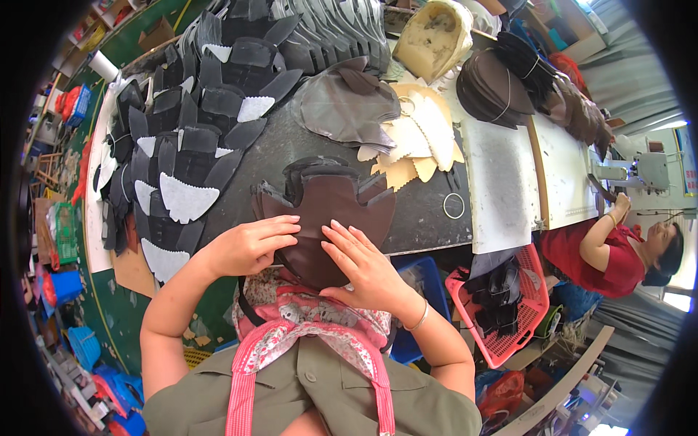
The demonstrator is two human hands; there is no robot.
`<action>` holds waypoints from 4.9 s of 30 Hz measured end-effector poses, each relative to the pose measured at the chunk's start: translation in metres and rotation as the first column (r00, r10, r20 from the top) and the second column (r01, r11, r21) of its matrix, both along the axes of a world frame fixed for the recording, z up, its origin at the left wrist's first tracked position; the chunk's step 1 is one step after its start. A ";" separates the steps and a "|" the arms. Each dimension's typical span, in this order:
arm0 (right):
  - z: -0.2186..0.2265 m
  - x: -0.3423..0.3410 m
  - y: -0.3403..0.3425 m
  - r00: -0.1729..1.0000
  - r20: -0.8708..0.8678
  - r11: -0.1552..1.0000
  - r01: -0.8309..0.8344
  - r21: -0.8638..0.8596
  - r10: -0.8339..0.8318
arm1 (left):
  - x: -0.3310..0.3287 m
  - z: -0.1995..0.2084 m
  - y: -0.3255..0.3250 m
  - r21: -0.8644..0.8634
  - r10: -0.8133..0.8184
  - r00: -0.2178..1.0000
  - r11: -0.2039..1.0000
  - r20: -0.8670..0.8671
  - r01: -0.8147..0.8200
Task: The person assembles shoe upper parts by positioning and pressing brown leather cutouts onto base pieces by hand.
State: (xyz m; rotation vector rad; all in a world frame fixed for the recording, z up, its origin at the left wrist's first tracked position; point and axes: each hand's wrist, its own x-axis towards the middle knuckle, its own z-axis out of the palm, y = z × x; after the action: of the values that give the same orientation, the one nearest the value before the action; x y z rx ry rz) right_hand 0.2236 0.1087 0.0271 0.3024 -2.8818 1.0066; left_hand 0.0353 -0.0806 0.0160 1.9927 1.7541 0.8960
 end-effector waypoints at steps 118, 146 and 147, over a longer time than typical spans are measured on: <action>0.010 0.020 -0.008 0.734 0.411 0.236 0.601 -0.764 -0.540 | 0.094 0.021 0.062 -0.103 0.320 0.665 0.933 0.674 -0.345; 0.004 -0.003 -0.017 0.816 0.322 0.540 0.564 -0.625 -0.480 | 0.066 0.009 0.044 0.130 0.388 0.808 0.864 0.444 -0.486; 0.004 -0.003 -0.017 0.817 0.321 0.540 0.563 -0.626 -0.479 | 0.066 0.009 0.044 0.130 0.388 0.808 0.864 0.443 -0.486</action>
State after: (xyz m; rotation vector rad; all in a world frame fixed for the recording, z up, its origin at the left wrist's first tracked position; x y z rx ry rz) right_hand 0.2204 0.0920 0.0310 -0.6598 -2.1393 1.8605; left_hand 0.1010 -0.0368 0.0253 1.3764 1.9535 1.6106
